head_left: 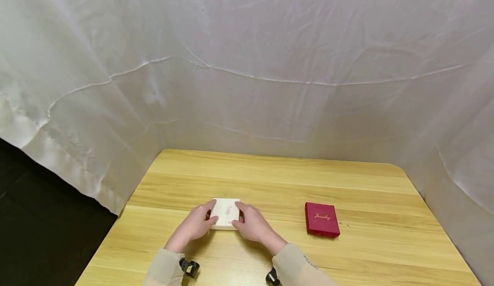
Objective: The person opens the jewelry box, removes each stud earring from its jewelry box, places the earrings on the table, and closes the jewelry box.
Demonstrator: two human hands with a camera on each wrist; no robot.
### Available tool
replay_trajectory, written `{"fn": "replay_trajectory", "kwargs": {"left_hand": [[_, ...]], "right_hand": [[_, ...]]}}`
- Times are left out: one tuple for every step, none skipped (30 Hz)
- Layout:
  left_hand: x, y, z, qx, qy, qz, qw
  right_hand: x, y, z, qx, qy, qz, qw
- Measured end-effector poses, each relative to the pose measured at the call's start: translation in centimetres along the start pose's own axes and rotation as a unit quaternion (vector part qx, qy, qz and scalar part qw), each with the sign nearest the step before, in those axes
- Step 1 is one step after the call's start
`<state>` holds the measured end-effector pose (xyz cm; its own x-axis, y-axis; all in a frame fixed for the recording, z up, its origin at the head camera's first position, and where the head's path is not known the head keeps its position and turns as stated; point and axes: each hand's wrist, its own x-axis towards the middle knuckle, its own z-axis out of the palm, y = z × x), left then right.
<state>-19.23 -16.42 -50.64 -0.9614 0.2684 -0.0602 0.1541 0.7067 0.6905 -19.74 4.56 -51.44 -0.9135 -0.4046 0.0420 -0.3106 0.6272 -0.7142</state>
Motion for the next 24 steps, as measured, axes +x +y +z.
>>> {"fn": "replay_trajectory", "kwargs": {"left_hand": [[0.0, 0.0, 0.0, 0.002, 0.0, -0.001, 1.0], [0.0, 0.1, 0.0, 0.002, 0.001, -0.002, 1.0], [0.0, 0.1, 0.0, 0.002, 0.002, -0.002, 1.0], [0.0, 0.1, 0.0, 0.001, 0.002, -0.003, 1.0], [0.0, 0.1, 0.0, 0.0, 0.003, -0.003, 1.0], [0.0, 0.1, 0.0, -0.001, 0.004, -0.003, 1.0], [0.0, 0.1, 0.0, -0.002, 0.005, -0.003, 1.0], [0.0, 0.1, 0.0, -0.003, 0.007, -0.002, 1.0], [0.0, 0.1, -0.1, -0.004, 0.009, -0.002, 0.9999], [0.0, 0.1, -0.1, -0.005, 0.012, -0.002, 0.9999], [0.0, 0.1, -0.2, -0.006, 0.014, -0.003, 0.9999], [-0.1, 0.1, -0.3, -0.007, 0.017, -0.004, 0.9998], [-0.1, 0.1, -0.4, -0.008, 0.021, -0.006, 0.9997], [-0.1, 0.1, -0.5, -0.009, 0.024, -0.007, 0.9996], [-0.2, 0.2, -0.6, -0.01, 0.027, -0.009, 0.9995], [-0.2, 0.2, -0.7, -0.007, 0.032, -0.01, 0.9994], [-0.1, 0.2, -0.9, -0.004, 0.039, -0.011, 0.9992], [-0.1, 0.3, -1.1, 0.002, 0.047, -0.01, 0.9988], [0.0, 0.3, -1.3, 0.007, 0.056, -0.01, 0.9984], [0.1, 0.4, -1.5, 0.014, 0.066, -0.008, 0.9977], [0.3, 0.4, -1.7, 0.022, 0.076, -0.005, 0.9969], [0.4, 0.5, -1.8, 0.028, 0.085, -0.001, 0.996], [0.6, 0.5, -2.0, 0.032, 0.093, 0.004, 0.9952], [0.8, 0.6, -2.2, 0.037, 0.098, 0.009, 0.9944]], "right_hand": [[0.0, 0.0, 0.0, -0.001, 0.001, 0.0, 1.0], [0.0, 0.0, 0.0, 0.0, 0.001, 0.0, 1.0], [0.0, 0.0, 0.1, -0.001, 0.001, 0.002, 1.0], [0.0, 0.1, 0.1, 0.001, 0.0, 0.003, 1.0], [0.0, 0.1, 0.1, 0.002, -0.001, 0.005, 1.0], [0.0, 0.1, 0.1, 0.003, 0.0, 0.005, 1.0], [0.0, 0.2, 0.1, 0.005, -0.001, 0.007, 1.0], [0.0, 0.2, 0.0, 0.006, -0.001, 0.008, 1.0], [0.0, 0.3, 0.0, 0.006, -0.001, 0.009, 1.0], [-0.1, 0.3, -0.1, 0.006, -0.002, 0.011, 1.0], [-0.1, 0.4, -0.3, 0.008, -0.002, 0.013, 1.0], [-0.2, 0.4, -0.5, 0.009, -0.002, 0.015, 1.0], [-0.2, 0.4, -0.7, 0.012, -0.003, 0.017, 1.0], [-0.3, 0.5, -1.0, 0.016, -0.004, 0.019, 1.0], [-0.4, 0.5, -1.4, 0.02, -0.006, 0.021, 1.0], [-0.5, 0.6, -1.8, 0.025, -0.008, 0.02, 0.999], [-0.5, 0.7, -2.2, 0.03, -0.01, 0.02, 0.999], [-0.6, 0.8, -2.7, 0.032, -0.012, 0.019, 0.999], [-0.7, 1.0, -3.2, 0.031, -0.012, 0.02, 0.999], [-0.7, 1.2, -3.7, 0.032, -0.01, 0.019, 0.999], [-0.7, 1.4, -4.2, 0.029, -0.008, 0.018, 0.999], [-0.7, 1.7, -4.6, 0.024, -0.004, 0.019, 1.0], [-0.7, 1.9, -5.2, 0.018, 0.0, 0.022, 1.0], [-0.8, 2.2, -5.7, 0.011, 0.006, 0.026, 1.0]]}}
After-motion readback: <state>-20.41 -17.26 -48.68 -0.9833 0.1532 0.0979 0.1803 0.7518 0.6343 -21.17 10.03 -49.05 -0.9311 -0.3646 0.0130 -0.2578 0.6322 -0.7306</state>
